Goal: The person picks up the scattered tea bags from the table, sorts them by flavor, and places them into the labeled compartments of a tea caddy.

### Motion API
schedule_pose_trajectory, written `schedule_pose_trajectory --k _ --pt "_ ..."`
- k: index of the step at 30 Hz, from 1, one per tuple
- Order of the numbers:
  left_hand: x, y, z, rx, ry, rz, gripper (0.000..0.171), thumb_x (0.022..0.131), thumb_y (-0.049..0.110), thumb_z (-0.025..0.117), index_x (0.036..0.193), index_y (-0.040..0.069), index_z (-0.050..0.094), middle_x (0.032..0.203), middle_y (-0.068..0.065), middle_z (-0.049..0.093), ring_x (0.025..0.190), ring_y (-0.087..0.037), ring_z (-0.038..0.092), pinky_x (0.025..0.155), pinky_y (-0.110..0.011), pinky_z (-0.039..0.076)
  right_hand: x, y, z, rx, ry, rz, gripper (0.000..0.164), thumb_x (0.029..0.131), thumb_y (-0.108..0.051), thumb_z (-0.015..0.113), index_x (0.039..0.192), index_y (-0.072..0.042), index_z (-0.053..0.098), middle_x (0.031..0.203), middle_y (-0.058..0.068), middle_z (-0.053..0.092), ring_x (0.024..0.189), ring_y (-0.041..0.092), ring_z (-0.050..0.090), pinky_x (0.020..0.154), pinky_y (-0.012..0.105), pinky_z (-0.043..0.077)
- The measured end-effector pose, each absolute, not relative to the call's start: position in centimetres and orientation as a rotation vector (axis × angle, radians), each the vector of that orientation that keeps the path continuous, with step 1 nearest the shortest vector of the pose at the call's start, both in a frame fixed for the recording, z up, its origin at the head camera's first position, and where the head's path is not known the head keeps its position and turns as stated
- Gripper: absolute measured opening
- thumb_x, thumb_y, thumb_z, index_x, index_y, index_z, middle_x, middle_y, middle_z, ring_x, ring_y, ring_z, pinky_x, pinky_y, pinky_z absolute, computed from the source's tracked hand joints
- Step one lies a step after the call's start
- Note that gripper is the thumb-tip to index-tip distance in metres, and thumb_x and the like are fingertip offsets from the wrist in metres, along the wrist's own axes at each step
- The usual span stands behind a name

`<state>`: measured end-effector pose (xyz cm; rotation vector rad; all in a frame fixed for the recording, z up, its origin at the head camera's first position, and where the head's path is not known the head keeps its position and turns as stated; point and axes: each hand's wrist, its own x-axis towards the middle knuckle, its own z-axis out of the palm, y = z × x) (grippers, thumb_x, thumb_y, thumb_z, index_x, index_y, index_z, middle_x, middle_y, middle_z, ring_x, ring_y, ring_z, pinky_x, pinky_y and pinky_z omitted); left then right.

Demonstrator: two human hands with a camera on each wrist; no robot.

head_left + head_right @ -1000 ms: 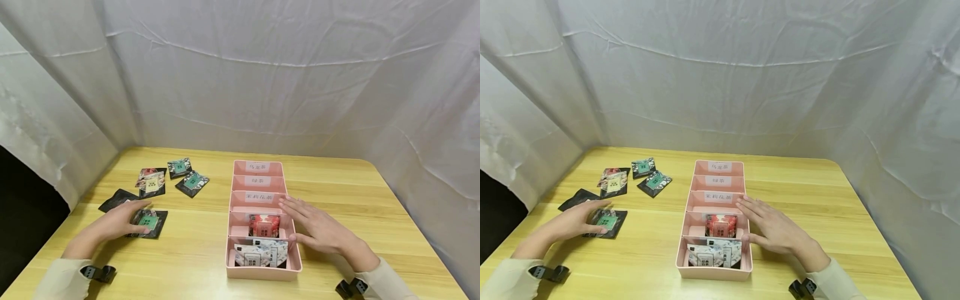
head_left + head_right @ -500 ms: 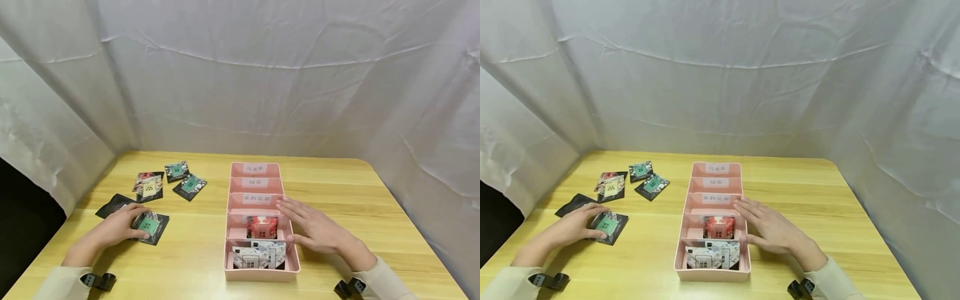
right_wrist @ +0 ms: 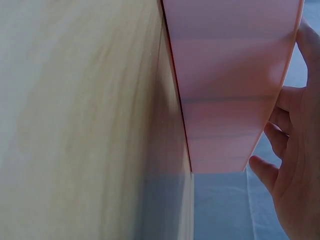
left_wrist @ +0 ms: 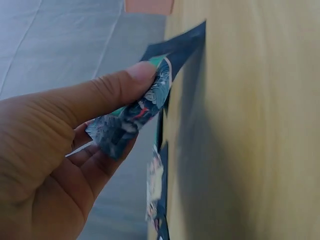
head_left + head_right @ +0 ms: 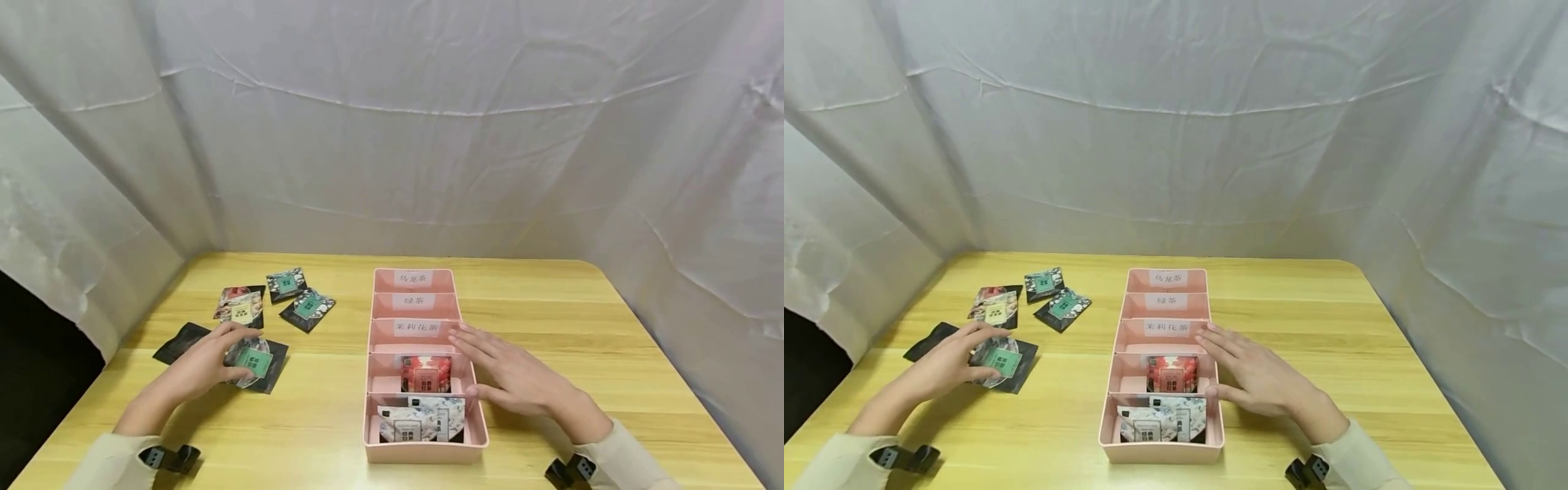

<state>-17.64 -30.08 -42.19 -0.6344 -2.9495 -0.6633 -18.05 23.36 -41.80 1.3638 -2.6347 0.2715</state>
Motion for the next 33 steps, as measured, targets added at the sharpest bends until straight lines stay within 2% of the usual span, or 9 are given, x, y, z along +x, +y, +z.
schedule_pose_trajectory --k 5,13,17,20,21,23,27,30,33 --pt "-17.9 -29.1 -41.5 -0.658 -2.907 -0.696 0.064 0.081 0.016 0.081 0.138 0.008 0.053 0.121 -0.010 0.053 0.090 -0.018 0.058 0.078 -0.044 0.052 -18.2 23.4 -41.8 1.364 -2.649 0.270 0.077 0.096 -0.044 0.058 0.157 -0.013 0.023 0.161 0.009 0.022 0.146 0.027 0.022 0.114 0.046 0.026" --pt "-18.3 -27.4 -40.8 -0.683 -2.826 -0.706 0.067 0.082 0.012 0.079 0.142 0.011 0.048 0.131 -0.023 0.051 0.101 -0.034 0.060 0.079 -0.052 0.053 -18.1 23.3 -41.8 1.374 -2.636 0.269 0.076 0.095 -0.044 0.059 0.156 -0.012 0.025 0.160 0.010 0.023 0.145 0.028 0.023 0.112 0.049 0.029" --pt "-18.6 -26.6 -40.2 -0.645 -2.810 -0.731 0.070 0.083 0.014 0.079 0.144 0.010 0.045 0.139 -0.025 0.047 0.109 -0.040 0.057 0.082 -0.056 0.052 -18.0 23.3 -41.8 1.371 -2.644 0.277 0.075 0.096 -0.044 0.058 0.156 -0.012 0.025 0.160 0.010 0.023 0.145 0.028 0.023 0.114 0.046 0.026" --pt "-18.9 -26.0 -39.7 -0.622 -2.768 -0.734 0.067 0.082 0.015 0.080 0.141 0.008 0.048 0.138 -0.022 0.050 0.108 -0.039 0.058 0.082 -0.055 0.051 -18.0 23.3 -41.8 1.370 -2.650 0.282 0.075 0.096 -0.044 0.057 0.156 -0.013 0.025 0.160 0.010 0.023 0.145 0.028 0.023 0.114 0.045 0.026" --pt "-19.1 -25.8 -39.5 -0.618 -2.745 -0.731 0.066 0.081 0.015 0.081 0.140 0.008 0.050 0.136 -0.021 0.053 0.104 -0.036 0.060 0.080 -0.053 0.051 -18.0 23.3 -41.7 1.371 -2.648 0.284 0.075 0.096 -0.044 0.057 0.156 -0.012 0.026 0.160 0.010 0.023 0.145 0.028 0.023 0.114 0.046 0.026" --pt "-19.3 -25.4 -39.3 -0.613 -2.702 -0.728 0.063 0.081 0.014 0.081 0.137 0.009 0.053 0.117 -0.017 0.063 0.085 -0.028 0.060 0.070 -0.044 0.051 -18.0 23.3 -41.7 1.371 -2.647 0.281 0.075 0.096 -0.044 0.057 0.156 -0.012 0.026 0.160 0.010 0.023 0.145 0.028 0.023 0.114 0.046 0.027" --pt "-19.7 -24.6 -38.8 -0.604 -2.637 -0.718 0.058 0.080 0.011 0.082 0.132 0.012 0.057 0.093 -0.007 0.065 0.065 -0.015 0.049 0.056 -0.031 0.040 -18.0 23.4 -41.7 1.373 -2.634 0.279 0.075 0.096 -0.044 0.058 0.156 -0.012 0.026 0.160 0.010 0.024 0.145 0.028 0.024 0.114 0.044 0.027" --pt "-20.0 -24.1 -38.3 -0.592 -2.616 -0.717 0.051 0.081 0.007 0.080 0.127 0.012 0.060 0.085 -0.004 0.063 0.063 -0.015 0.049 0.055 -0.031 0.039 -18.0 23.4 -41.7 1.373 -2.629 0.278 0.075 0.096 -0.044 0.058 0.156 -0.012 0.026 0.160 0.010 0.024 0.145 0.028 0.024 0.113 0.046 0.028" --pt "-20.1 -23.5 -37.8 -0.554 -2.611 -0.747 0.047 0.083 0.008 0.079 0.126 0.011 0.059 0.081 -0.004 0.062 0.066 -0.021 0.060 0.056 -0.037 0.047 -18.0 23.4 -41.7 1.369 -2.637 0.282 0.075 0.096 -0.044 0.057 0.156 -0.013 0.026 0.160 0.009 0.023 0.145 0.028 0.023 0.113 0.046 0.028"
